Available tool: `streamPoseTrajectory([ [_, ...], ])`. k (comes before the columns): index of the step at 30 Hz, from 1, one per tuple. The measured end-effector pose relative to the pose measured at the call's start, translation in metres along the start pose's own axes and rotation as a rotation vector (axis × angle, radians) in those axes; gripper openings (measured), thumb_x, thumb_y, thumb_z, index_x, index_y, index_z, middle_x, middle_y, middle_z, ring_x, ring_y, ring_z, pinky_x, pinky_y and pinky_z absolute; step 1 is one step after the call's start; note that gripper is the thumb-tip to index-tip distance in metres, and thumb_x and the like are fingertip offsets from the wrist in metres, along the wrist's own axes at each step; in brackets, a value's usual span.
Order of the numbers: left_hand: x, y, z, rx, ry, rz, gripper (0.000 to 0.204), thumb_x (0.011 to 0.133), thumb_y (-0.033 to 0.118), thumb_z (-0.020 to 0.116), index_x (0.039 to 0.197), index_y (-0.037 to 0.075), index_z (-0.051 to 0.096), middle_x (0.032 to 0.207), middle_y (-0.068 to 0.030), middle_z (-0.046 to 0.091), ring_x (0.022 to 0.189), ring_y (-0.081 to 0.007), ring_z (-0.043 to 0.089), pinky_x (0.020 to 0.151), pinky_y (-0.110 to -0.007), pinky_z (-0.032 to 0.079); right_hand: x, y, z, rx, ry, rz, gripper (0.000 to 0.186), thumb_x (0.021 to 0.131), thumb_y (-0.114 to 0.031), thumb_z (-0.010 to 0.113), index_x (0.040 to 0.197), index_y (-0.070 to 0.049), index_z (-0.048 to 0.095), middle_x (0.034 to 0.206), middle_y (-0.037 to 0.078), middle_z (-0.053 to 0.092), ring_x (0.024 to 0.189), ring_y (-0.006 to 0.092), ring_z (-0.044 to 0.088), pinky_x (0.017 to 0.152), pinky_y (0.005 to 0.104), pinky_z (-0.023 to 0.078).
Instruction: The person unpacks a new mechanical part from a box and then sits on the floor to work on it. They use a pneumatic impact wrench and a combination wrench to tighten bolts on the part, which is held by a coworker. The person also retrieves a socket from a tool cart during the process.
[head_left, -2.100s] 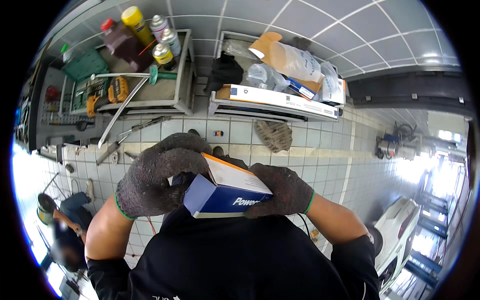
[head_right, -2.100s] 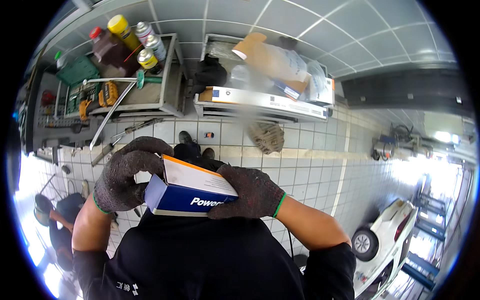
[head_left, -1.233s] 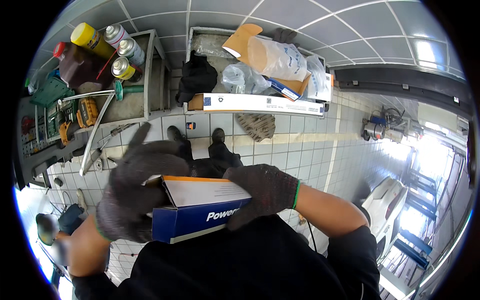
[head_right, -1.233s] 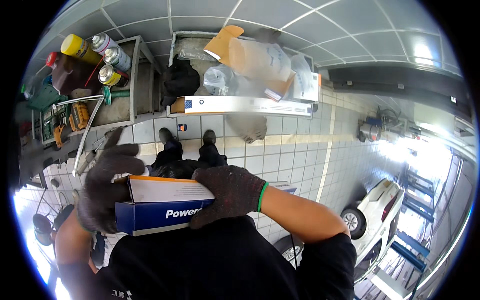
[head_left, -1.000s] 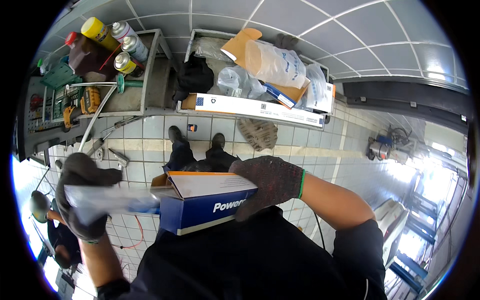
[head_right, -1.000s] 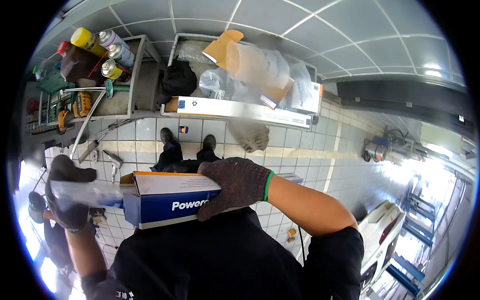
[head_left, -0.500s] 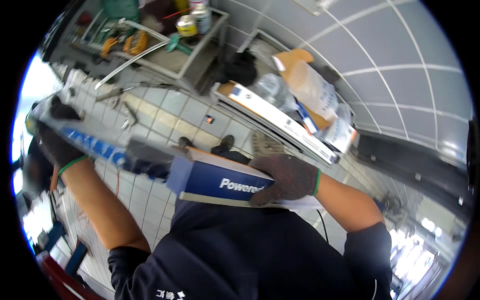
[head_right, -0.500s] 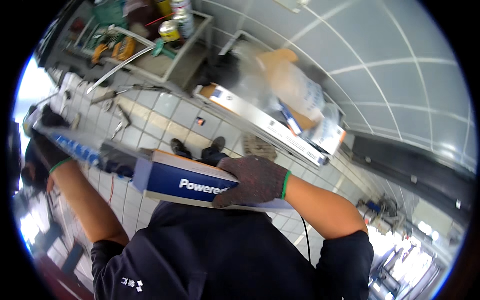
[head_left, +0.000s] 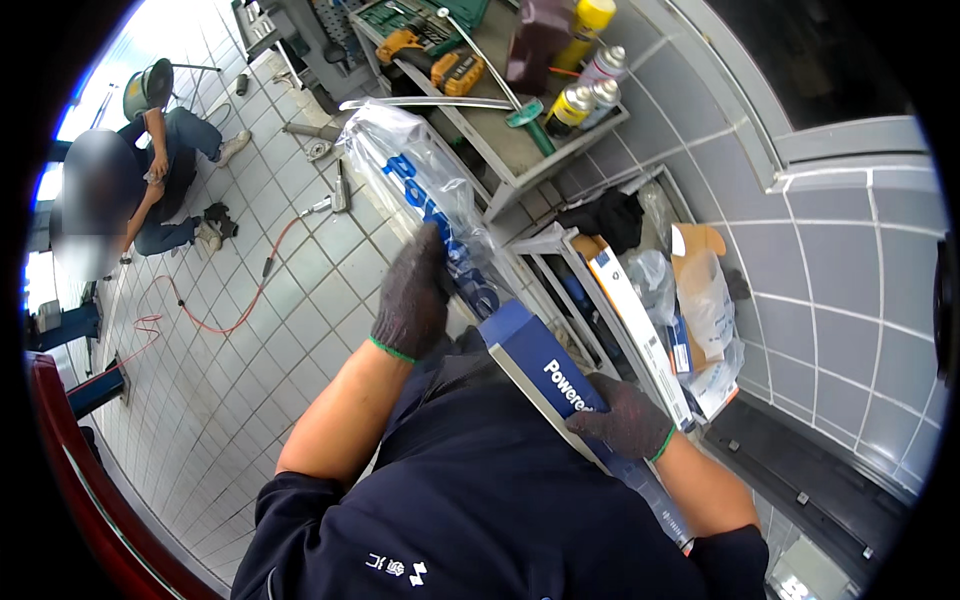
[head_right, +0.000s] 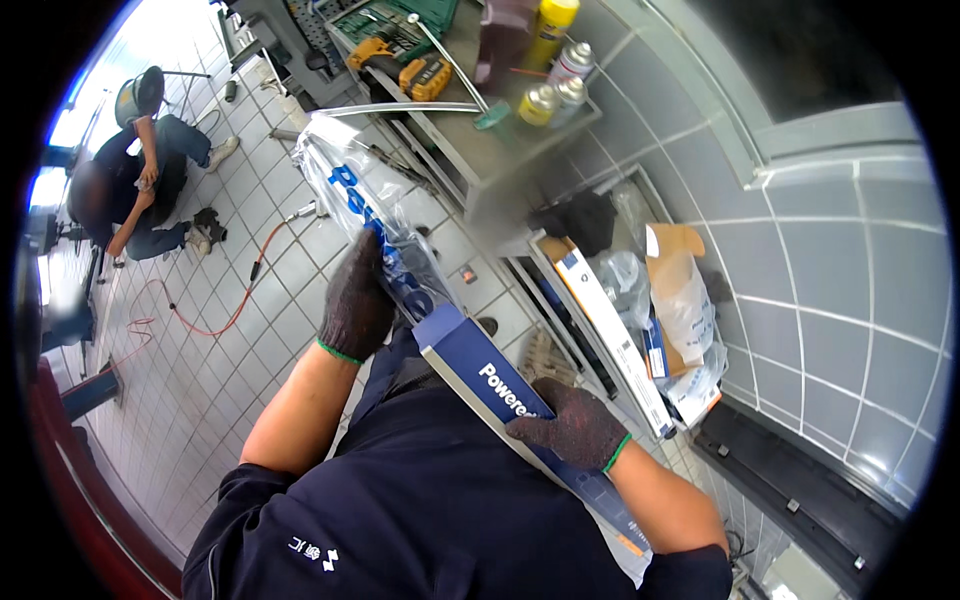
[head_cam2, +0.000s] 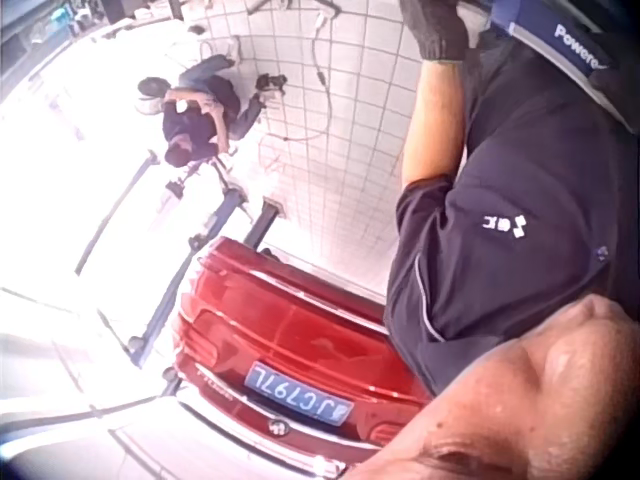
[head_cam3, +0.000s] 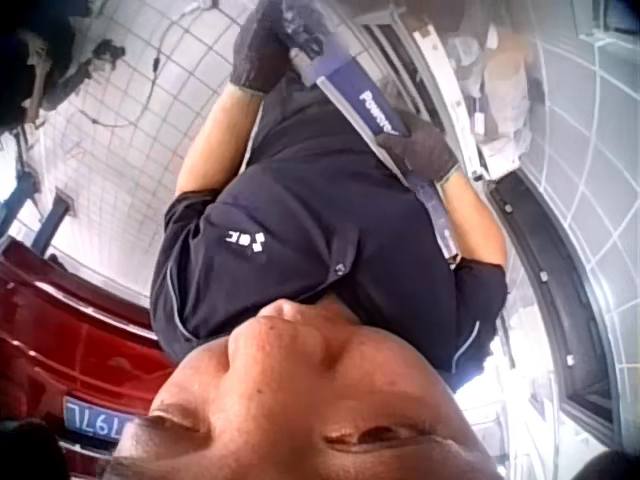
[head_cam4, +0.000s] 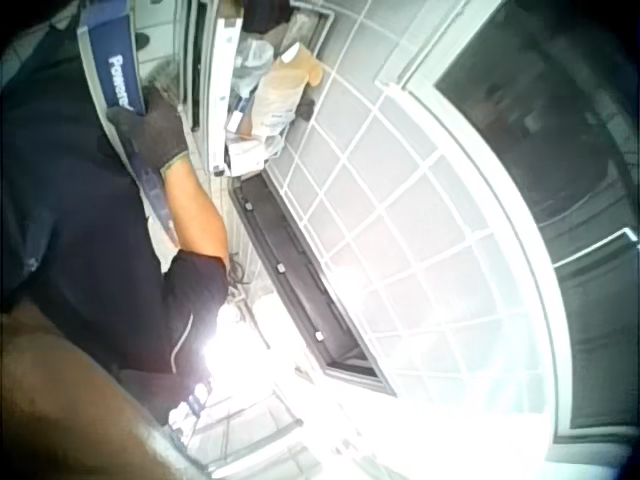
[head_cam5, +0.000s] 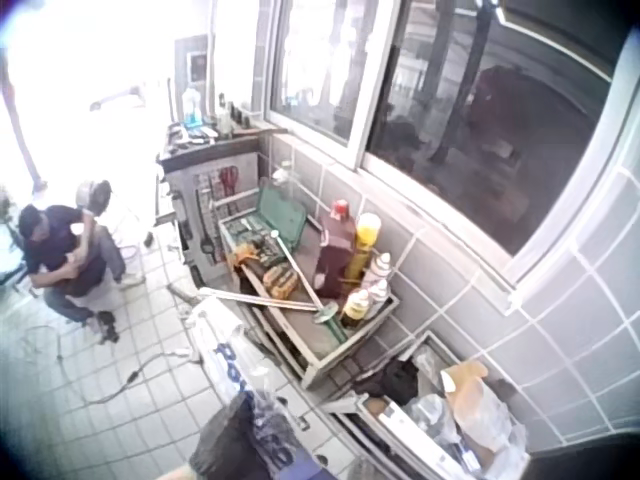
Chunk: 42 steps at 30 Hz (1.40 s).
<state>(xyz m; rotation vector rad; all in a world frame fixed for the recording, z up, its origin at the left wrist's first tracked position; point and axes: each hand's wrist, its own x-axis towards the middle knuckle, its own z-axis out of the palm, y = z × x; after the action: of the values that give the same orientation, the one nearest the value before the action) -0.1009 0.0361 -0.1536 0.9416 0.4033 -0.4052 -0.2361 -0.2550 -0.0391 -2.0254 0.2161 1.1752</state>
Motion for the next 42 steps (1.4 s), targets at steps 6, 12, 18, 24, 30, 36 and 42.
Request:
streamPoseTrajectory([
  [6,0.056,0.103,-0.063,0.595,0.188,0.332,0.047,0.112,0.041,0.059,0.123,-0.003,0.071,0.114,-0.0101,0.074,0.103,-0.0152,0.068,0.091,-0.032,0.055,0.006,-0.018,0.015,-0.004,0.024,-0.013,0.081,0.086,-0.067,0.080,0.130,0.001,0.070,0.119,0.026,0.075,0.114,0.0395,0.073,0.101,0.0461,0.055],
  [12,0.015,0.109,-0.056,1.270,0.113,0.459,0.045,0.108,0.034,0.065,0.080,0.000,0.071,0.063,-0.0195,0.060,0.056,-0.0262,0.061,0.058,-0.044,0.049,0.010,-0.017,0.034,0.061,0.024,0.020,0.079,0.089,-0.065,0.079,0.129,0.002,0.070,0.117,0.024,0.076,0.111,0.0354,0.074,0.099,0.0449,0.056],
  [18,-0.009,0.086,-0.056,1.456,-0.376,0.568,0.030,0.104,0.022,0.065,0.082,0.003,0.068,0.072,-0.0125,0.067,0.064,-0.0298,0.067,0.060,-0.042,0.051,0.023,-0.010,0.046,0.141,0.058,0.007,0.071,0.095,-0.057,0.076,0.130,0.004,0.069,0.116,0.025,0.076,0.109,0.0351,0.074,0.099,0.0454,0.056],
  [24,-0.011,0.090,-0.141,0.635,-0.077,0.148,0.031,0.111,0.029,0.053,0.100,0.003,0.066,0.095,-0.0088,0.067,0.084,-0.0190,0.070,0.077,-0.035,0.055,0.020,0.001,0.039,0.199,0.068,-0.041,0.067,0.096,-0.056,0.075,0.130,0.002,0.069,0.114,0.023,0.076,0.107,0.0330,0.074,0.098,0.0448,0.055],
  [30,-0.016,0.056,-0.072,0.702,0.129,0.408,0.084,0.100,0.039,0.072,0.167,0.005,0.036,0.162,-0.0204,0.050,0.139,-0.0366,0.058,0.116,-0.046,0.047,0.013,0.010,0.032,0.226,0.106,-0.038,0.069,0.095,-0.060,0.076,0.126,0.001,0.070,0.114,0.024,0.076,0.107,0.0352,0.073,0.098,0.0453,0.055],
  [36,-0.005,0.119,0.015,1.804,-0.001,0.684,0.067,0.093,0.034,0.078,0.151,0.010,0.055,0.139,-0.0239,0.067,0.128,-0.0433,0.065,0.106,-0.050,0.054,0.003,0.003,0.026,0.040,0.122,0.025,0.075,0.092,-0.061,0.077,0.127,0.005,0.070,0.116,0.028,0.075,0.110,0.0395,0.073,0.100,0.0466,0.055],
  [42,0.007,0.102,0.005,1.594,0.027,0.389,0.037,0.098,0.031,0.071,0.127,0.008,0.071,0.112,-0.0213,0.078,0.106,-0.0393,0.076,0.092,-0.048,0.059,-0.004,0.007,0.028,0.096,0.100,0.057,0.079,0.091,-0.062,0.077,0.128,0.007,0.070,0.116,0.029,0.075,0.110,0.0388,0.074,0.100,0.0459,0.055],
])
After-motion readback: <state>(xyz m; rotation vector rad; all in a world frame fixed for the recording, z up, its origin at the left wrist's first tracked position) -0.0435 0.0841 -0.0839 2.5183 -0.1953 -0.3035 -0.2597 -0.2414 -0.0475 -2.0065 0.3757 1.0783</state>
